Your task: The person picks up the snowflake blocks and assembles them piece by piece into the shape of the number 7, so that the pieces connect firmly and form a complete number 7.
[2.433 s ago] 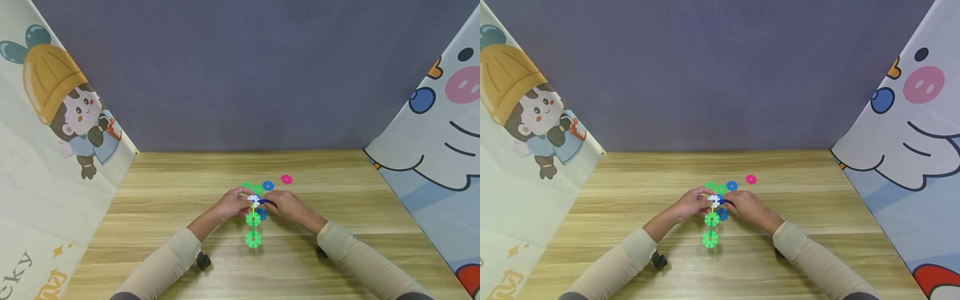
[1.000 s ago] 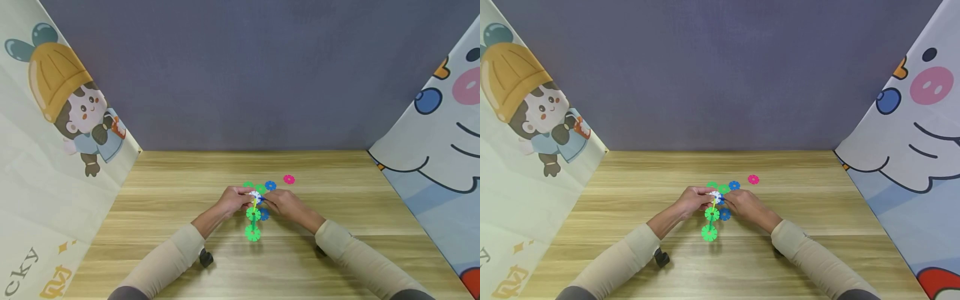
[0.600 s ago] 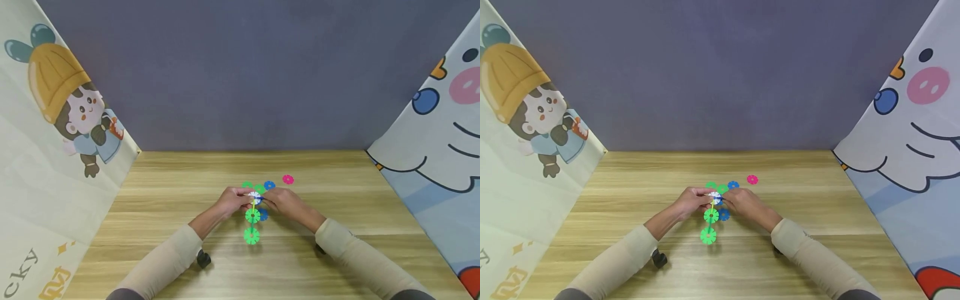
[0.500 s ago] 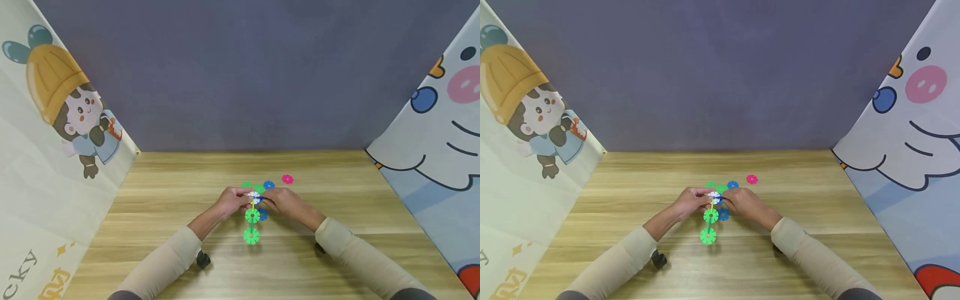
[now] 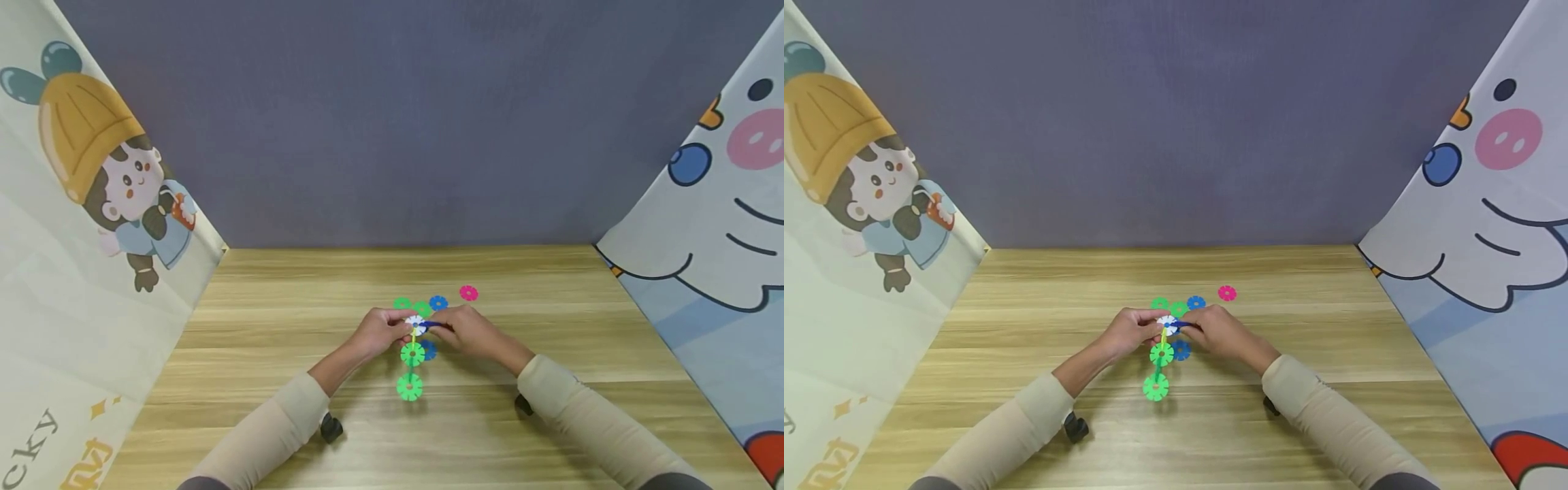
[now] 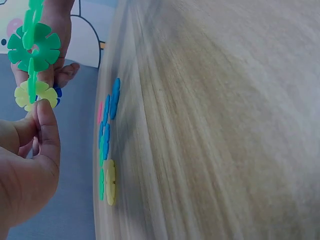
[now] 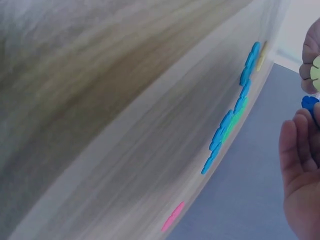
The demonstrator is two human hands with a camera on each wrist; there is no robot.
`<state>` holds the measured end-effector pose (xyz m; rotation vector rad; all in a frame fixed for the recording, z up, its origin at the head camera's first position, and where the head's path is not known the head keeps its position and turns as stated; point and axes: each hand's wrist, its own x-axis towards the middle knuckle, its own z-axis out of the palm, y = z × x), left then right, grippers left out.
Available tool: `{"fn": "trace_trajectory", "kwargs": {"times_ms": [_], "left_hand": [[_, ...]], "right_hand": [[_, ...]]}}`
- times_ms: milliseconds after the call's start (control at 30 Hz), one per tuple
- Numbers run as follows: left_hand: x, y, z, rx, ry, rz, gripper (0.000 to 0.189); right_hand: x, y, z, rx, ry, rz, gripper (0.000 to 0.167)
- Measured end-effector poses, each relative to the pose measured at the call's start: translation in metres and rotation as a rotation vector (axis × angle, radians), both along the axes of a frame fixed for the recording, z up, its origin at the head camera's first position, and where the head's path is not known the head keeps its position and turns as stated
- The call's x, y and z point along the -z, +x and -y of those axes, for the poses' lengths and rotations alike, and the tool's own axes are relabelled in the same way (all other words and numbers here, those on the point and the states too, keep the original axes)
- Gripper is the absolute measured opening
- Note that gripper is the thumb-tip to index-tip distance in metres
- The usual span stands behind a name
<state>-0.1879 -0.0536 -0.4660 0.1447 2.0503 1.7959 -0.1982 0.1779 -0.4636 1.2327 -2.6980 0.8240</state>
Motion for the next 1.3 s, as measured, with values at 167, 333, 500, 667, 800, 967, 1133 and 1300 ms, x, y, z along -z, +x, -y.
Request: {"fn": "trace_trajectory", "kwargs": {"times_ms": [167, 333, 500, 667, 800, 967, 1133, 1300], "left_hand": [[-0.001, 0.0, 0.002, 0.009, -0.006, -0.016, 0.033], [-0.002, 0.001, 0.003, -0.007, -0.009, 0.004, 0.032], [0.0, 0.0, 0.005, -0.058, 0.005, 0.036, 0.035], [-0.001, -0.001, 0.009, -0.073, 0.011, 0.048, 0.037], [-0.001, -0.002, 0.01, -0.063, 0.01, 0.052, 0.037], [-0.002, -0.001, 0.012, -0.059, 0.012, 0.054, 0.038], [-0.001, -0.001, 0.013, -0.063, 0.019, 0.06, 0.038], [0.0, -0.002, 0.014, -0.063, 0.02, 0.061, 0.039]], "right_hand": [[0.001, -0.003, -0.001, 0.001, -0.028, 0.039, 0.013], [0.0, -0.004, -0.001, 0.032, -0.011, 0.05, 0.012], [-0.003, -0.009, -0.005, 0.056, 0.04, 0.04, 0.01], [-0.002, -0.014, -0.012, 0.085, 0.076, 0.059, 0.012], [0.0, -0.017, -0.016, 0.128, 0.115, 0.077, 0.014], [0.002, -0.024, -0.016, 0.145, 0.125, 0.086, 0.016], [0.008, -0.03, -0.017, 0.15, 0.175, 0.121, 0.022], [0.014, -0.034, -0.016, 0.136, 0.218, 0.143, 0.028]]}}
